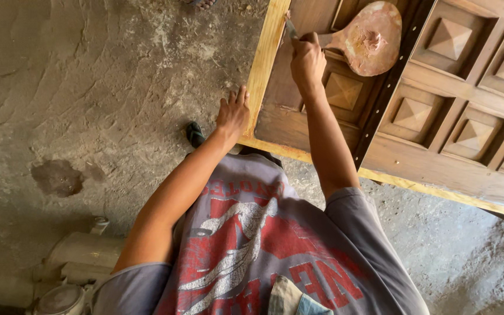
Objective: The person uses a small knife to scrape and trim the edge of a raised-panel wooden door clamped in a frame, working along the wood strip in repeated strokes. They occasionally reach into the panel recesses and handle a pad of wood filler while continuing to pare the edge.
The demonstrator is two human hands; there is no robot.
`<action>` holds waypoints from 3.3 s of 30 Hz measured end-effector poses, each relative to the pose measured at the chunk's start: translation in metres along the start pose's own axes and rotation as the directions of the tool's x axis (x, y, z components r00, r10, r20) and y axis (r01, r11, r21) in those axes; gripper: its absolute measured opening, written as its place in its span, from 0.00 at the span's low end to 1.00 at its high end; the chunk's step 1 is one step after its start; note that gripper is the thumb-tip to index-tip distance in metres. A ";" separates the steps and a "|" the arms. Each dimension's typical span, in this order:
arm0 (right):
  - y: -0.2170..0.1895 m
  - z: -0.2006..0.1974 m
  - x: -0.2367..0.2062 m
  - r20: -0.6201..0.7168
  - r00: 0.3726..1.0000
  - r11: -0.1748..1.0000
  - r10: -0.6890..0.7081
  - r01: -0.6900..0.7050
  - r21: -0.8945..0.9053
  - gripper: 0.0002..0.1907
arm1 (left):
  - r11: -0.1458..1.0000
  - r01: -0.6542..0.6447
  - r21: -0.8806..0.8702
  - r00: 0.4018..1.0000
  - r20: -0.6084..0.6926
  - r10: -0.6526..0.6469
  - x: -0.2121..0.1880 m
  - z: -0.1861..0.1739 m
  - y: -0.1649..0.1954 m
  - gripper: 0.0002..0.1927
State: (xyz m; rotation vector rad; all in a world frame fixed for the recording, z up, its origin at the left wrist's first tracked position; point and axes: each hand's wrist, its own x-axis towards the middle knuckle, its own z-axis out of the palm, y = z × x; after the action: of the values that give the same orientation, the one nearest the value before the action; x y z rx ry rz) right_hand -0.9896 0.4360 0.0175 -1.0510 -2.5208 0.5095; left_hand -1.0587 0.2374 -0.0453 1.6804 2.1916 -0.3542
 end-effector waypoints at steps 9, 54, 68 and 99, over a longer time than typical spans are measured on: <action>0.002 0.002 0.014 -0.036 0.999 0.999 -0.005 0.006 0.042 0.14 | 0.999 0.012 -0.045 1.000 0.010 -0.012 -0.003 -0.005 -0.002 0.30; 0.005 -0.014 0.011 0.042 0.998 0.994 -0.053 0.048 0.094 0.15 | 1.000 -0.004 0.023 1.000 -0.007 0.004 -0.008 -0.025 0.001 0.32; 0.012 -0.007 -0.075 0.284 0.953 0.967 -0.107 0.033 0.254 0.13 | 0.995 0.012 -0.095 0.997 -0.069 -0.019 -0.005 -0.009 -0.002 0.31; 0.015 0.001 -0.062 0.365 0.930 0.970 -0.044 -0.048 0.237 0.13 | 0.131 0.552 -0.824 0.698 0.371 -0.612 -0.297 0.198 -0.120 0.25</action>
State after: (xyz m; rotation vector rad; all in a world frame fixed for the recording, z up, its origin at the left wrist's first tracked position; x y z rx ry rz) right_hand -0.9403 0.4009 -0.0020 -0.9352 -2.6772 1.0761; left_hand -1.0805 -0.1345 -0.1007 0.1401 2.2568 0.6820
